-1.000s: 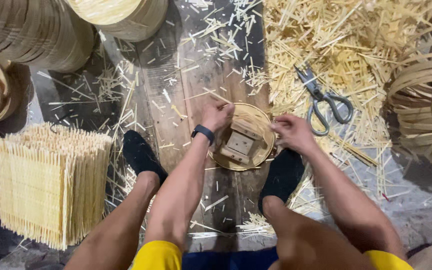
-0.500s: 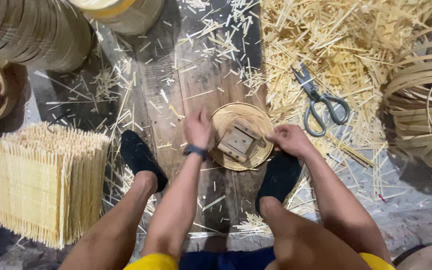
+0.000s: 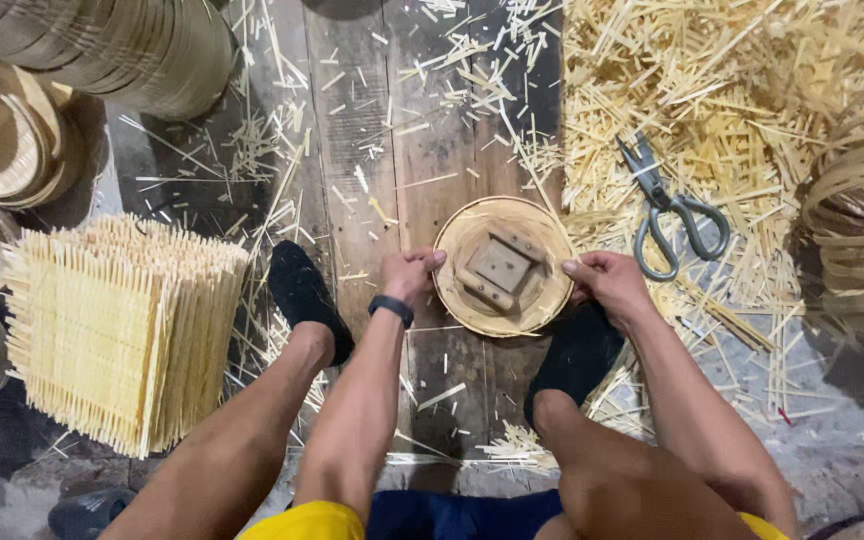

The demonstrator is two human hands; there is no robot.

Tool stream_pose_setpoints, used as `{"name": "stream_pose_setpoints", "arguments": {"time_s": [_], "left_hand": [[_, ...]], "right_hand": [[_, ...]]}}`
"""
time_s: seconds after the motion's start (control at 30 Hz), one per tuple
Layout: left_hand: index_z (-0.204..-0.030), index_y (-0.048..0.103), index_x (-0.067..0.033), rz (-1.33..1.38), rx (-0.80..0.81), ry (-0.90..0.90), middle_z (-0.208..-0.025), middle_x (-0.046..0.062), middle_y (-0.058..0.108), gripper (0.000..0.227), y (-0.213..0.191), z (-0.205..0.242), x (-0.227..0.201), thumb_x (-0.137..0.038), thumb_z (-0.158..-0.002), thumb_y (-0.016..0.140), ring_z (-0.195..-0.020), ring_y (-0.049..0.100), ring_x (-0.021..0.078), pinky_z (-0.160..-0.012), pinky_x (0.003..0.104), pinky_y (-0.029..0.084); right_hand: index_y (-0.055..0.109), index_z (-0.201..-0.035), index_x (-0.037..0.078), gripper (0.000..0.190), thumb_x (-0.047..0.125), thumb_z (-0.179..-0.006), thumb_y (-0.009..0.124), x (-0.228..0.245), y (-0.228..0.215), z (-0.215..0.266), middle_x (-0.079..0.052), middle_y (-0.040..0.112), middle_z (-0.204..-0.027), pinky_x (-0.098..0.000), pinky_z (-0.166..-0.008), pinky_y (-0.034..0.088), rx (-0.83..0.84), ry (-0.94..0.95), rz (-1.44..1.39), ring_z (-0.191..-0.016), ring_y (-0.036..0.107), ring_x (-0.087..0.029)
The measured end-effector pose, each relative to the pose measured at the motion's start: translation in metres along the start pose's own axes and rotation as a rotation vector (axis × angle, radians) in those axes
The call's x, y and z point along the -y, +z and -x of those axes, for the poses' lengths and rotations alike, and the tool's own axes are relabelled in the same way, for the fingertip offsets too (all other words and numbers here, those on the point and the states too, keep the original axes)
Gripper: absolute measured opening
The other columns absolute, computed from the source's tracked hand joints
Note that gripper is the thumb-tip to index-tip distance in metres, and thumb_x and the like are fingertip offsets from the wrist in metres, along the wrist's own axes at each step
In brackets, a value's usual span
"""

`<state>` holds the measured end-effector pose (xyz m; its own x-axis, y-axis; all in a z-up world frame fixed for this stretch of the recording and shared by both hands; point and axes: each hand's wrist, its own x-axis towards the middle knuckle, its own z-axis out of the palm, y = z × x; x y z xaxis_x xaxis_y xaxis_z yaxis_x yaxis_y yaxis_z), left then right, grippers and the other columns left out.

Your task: The person trims excess bamboo strips from a woven mat using shears, places a circular bamboo frame on the mat, and folds the edges of the mat over the frame to secure it.

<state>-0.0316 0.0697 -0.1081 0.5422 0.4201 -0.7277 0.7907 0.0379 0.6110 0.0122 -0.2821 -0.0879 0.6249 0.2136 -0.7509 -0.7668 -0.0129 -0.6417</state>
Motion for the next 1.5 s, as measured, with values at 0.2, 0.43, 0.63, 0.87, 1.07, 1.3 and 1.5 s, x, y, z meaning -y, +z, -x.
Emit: {"name": "stream_pose_setpoints", "arguments": {"time_s": [0.2, 0.43, 0.63, 0.87, 1.07, 1.3, 1.5], "left_hand": [[-0.135, 0.055, 0.0034, 0.74, 0.494, -0.235, -0.129, 0.019, 0.068, 0.036, 0.006, 0.071, 0.032, -0.013, -0.103, 0.059, -0.111, 0.071, 0.0284, -0.09, 0.038, 0.064], [-0.13, 0.057, 0.0013, 0.668, 0.398, -0.171, -0.119, 0.014, 0.07, 0.03, 0.027, 0.08, 0.069, -0.012, -0.104, 0.056, -0.104, 0.072, 0.0271, -0.086, 0.041, 0.064], [-0.129, 0.059, -0.0008, 0.585, 0.403, -0.155, -0.116, 0.014, 0.072, 0.032, 0.01, 0.078, 0.051, -0.013, -0.1, 0.06, -0.1, 0.073, 0.0259, -0.081, 0.04, 0.065], [-0.125, 0.058, -0.0015, 0.273, 0.39, -0.006, -0.104, 0.014, 0.074, 0.035, -0.06, 0.061, -0.011, -0.014, -0.093, 0.068, -0.088, 0.075, 0.0247, -0.066, 0.038, 0.064], [-0.104, 0.069, 0.0027, 0.225, 0.104, -0.114, -0.086, 0.013, 0.073, 0.035, -0.061, 0.034, 0.007, -0.031, -0.101, 0.063, -0.068, 0.071, 0.0219, -0.056, 0.037, 0.063], [-0.098, 0.075, 0.0014, 0.138, 0.146, -0.053, -0.084, 0.014, 0.078, 0.032, -0.06, 0.021, 0.022, -0.03, -0.096, 0.067, -0.068, 0.076, 0.0213, -0.059, 0.037, 0.062], [-0.092, 0.078, 0.0019, -0.023, 0.103, 0.244, -0.079, 0.004, 0.075, 0.033, -0.034, 0.01, 0.071, -0.03, -0.098, 0.072, -0.066, 0.061, 0.0074, -0.059, 0.026, 0.051]], "right_hand": [[0.065, -0.098, -0.006, 0.014, 0.006, -0.092, 0.068, -0.009, 0.037, 0.024, -0.016, 0.073, -0.087, -0.0365, -0.067, 0.066, 0.08, 0.143, -0.123, -0.075, 0.075, -0.025], [0.052, -0.101, -0.006, 0.015, 0.002, -0.095, 0.063, -0.034, 0.062, 0.01, -0.021, 0.068, -0.086, -0.042, -0.062, 0.065, -0.088, 0.096, -0.032, -0.073, 0.074, -0.03], [0.061, -0.11, -0.008, 0.026, 0.008, -0.092, 0.071, -0.01, 0.064, 0.025, -0.018, 0.071, -0.095, -0.0404, -0.066, 0.064, 0.018, 0.099, 0.039, -0.077, 0.072, -0.028], [0.056, -0.131, -0.002, 0.062, 0.028, -0.085, 0.085, 0.021, -0.024, 0.002, -0.027, 0.056, -0.127, -0.0544, -0.095, 0.046, -0.735, -0.363, 1.132, -0.12, 0.053, -0.042], [0.063, -0.124, -0.007, 0.063, 0.034, -0.084, 0.088, 0.032, -0.086, -0.012, -0.028, 0.063, -0.127, -0.0477, -0.105, 0.053, -0.409, 0.063, 1.135, -0.119, 0.063, -0.04], [0.053, -0.128, -0.002, 0.075, 0.023, -0.069, 0.091, 0.025, -0.113, -0.018, -0.024, 0.066, -0.11, -0.0483, -0.077, 0.061, -0.476, 0.008, 0.986, -0.091, 0.071, -0.037], [0.063, -0.123, 0.003, 0.045, 0.017, -0.082, 0.076, 0.013, -0.116, 0.002, -0.017, 0.072, -0.106, -0.0368, -0.073, 0.057, -0.192, 0.202, 0.473, -0.087, 0.071, -0.023]]}}
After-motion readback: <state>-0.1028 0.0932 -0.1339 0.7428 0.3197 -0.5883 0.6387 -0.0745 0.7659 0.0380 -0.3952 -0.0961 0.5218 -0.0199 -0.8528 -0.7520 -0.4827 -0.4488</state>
